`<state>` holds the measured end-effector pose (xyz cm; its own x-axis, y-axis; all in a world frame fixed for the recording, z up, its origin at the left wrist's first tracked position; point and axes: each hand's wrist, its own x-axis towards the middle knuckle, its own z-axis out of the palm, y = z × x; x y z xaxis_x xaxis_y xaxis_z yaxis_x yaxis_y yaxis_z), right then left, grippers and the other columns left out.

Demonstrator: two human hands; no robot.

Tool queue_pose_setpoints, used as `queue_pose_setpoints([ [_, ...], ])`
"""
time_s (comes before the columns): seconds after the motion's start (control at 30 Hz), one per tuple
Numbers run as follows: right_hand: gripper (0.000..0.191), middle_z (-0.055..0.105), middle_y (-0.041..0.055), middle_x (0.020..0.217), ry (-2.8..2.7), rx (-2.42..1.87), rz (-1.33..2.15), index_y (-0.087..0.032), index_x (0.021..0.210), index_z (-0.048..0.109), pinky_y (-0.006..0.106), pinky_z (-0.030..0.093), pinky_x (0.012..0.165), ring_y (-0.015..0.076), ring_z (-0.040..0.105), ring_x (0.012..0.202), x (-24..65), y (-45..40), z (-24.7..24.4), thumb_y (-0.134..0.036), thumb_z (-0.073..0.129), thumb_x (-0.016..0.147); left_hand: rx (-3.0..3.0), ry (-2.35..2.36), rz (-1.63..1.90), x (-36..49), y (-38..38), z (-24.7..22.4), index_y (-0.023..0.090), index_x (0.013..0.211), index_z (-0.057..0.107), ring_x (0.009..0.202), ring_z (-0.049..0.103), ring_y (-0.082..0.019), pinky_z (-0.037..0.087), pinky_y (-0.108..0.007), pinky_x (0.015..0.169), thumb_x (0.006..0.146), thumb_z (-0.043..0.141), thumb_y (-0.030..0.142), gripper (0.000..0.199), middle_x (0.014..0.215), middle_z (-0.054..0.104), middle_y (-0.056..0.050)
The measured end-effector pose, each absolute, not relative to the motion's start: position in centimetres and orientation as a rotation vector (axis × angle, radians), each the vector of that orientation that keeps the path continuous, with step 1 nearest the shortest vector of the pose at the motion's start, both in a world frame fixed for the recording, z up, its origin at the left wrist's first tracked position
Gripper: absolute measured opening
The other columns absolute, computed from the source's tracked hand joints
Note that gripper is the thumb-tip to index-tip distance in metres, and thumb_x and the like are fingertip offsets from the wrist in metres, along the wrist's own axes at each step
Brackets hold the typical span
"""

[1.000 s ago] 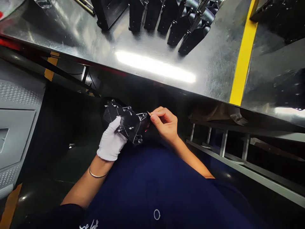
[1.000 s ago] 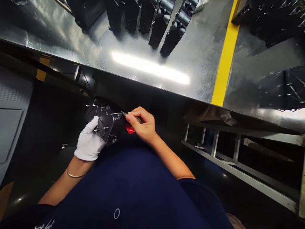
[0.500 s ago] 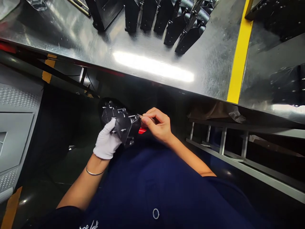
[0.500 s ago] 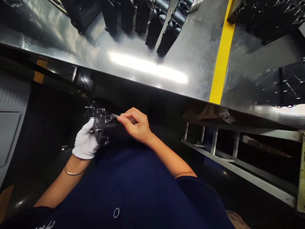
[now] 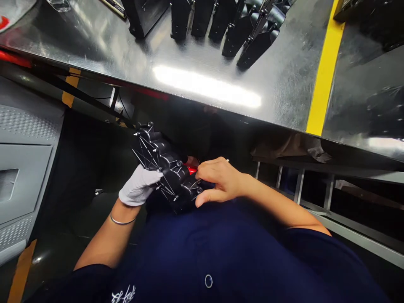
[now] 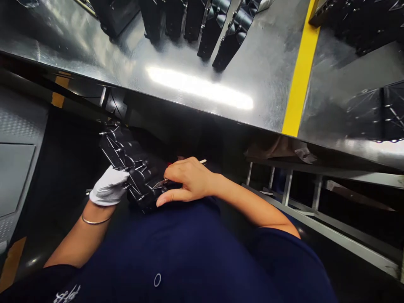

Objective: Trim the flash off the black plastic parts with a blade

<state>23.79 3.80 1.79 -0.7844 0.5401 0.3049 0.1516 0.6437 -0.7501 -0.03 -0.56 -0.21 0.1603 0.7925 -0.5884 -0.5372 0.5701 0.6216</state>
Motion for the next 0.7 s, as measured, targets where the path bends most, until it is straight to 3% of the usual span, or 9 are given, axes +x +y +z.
queue_pose_setpoints([
  [0.13, 0.060, 0.035, 0.0012, 0.054, -2.316, -0.510, 0.882, -0.004, 0.056, 0.044, 0.015, 0.019, 0.061, -0.0001, 0.027, 0.059, 23.4, 4.1, 1.6, -0.054, 0.059, 0.086, 0.228, 1.066, 1.002, 0.5, -0.8, -0.5, 0.019, 0.099, 0.075, 0.066, 0.069, -0.016, 0.058, -0.022, 0.063, 0.049, 0.091, 0.025, 0.053, 0.082, 0.074, -0.004],
  [0.27, 0.058, 0.043, 0.0023, 0.061, -2.243, -0.596, 0.768, -0.006, 0.064, 0.054, 0.015, 0.022, 0.063, 0.0005, 0.032, 0.064, 23.2, 4.4, 1.3, -0.060, 0.056, 0.083, 0.090, 1.065, 0.996, 0.9, -0.9, -0.8, 0.019, 0.079, 0.076, 0.058, 0.065, -0.012, 0.055, -0.017, 0.055, 0.042, 0.093, 0.025, 0.041, 0.072, 0.072, -0.001],
  [0.4, 0.066, 0.035, 0.0029, 0.055, -2.284, -0.624, 0.609, -0.004, 0.053, 0.042, 0.019, 0.015, 0.061, 0.0012, 0.027, 0.060, 23.0, 4.4, 1.1, -0.061, 0.051, 0.087, 0.041, 1.070, 0.991, 1.0, -1.0, -1.1, 0.018, 0.066, 0.074, 0.059, 0.065, -0.012, 0.056, -0.017, 0.056, 0.043, 0.093, 0.028, 0.031, 0.073, 0.072, -0.001],
  [0.47, 0.069, 0.032, 0.0029, 0.054, -2.302, -0.648, 0.515, -0.004, 0.052, 0.039, 0.020, 0.014, 0.061, 0.0012, 0.025, 0.060, 23.1, 4.4, 1.0, -0.061, 0.050, 0.088, 0.033, 1.074, 0.988, 1.2, -1.0, -1.2, 0.018, 0.065, 0.073, 0.061, 0.066, -0.012, 0.056, -0.017, 0.058, 0.045, 0.092, 0.029, 0.030, 0.075, 0.072, -0.001],
  [0.63, 0.061, 0.043, 0.0028, 0.061, -2.239, -0.730, 0.548, -0.006, 0.064, 0.053, 0.017, 0.019, 0.063, 0.0007, 0.033, 0.064, 23.3, 4.4, 0.8, -0.063, 0.052, 0.085, 0.023, 1.070, 0.978, 1.7, -0.9, -1.1, 0.019, 0.074, 0.077, 0.064, 0.067, -0.015, 0.058, -0.021, 0.060, 0.046, 0.092, 0.031, 0.034, 0.079, 0.074, -0.001],
  [0.7, 0.059, 0.040, 0.0028, 0.059, -2.234, -0.702, 0.568, -0.006, 0.060, 0.049, 0.019, 0.017, 0.062, 0.0012, 0.030, 0.063, 23.2, 4.4, 0.8, -0.058, 0.056, 0.085, 0.000, 1.075, 0.980, 1.8, -0.9, -1.1, 0.018, 0.074, 0.077, 0.065, 0.068, -0.015, 0.058, -0.021, 0.060, 0.046, 0.092, 0.030, 0.035, 0.079, 0.074, -0.002],
])
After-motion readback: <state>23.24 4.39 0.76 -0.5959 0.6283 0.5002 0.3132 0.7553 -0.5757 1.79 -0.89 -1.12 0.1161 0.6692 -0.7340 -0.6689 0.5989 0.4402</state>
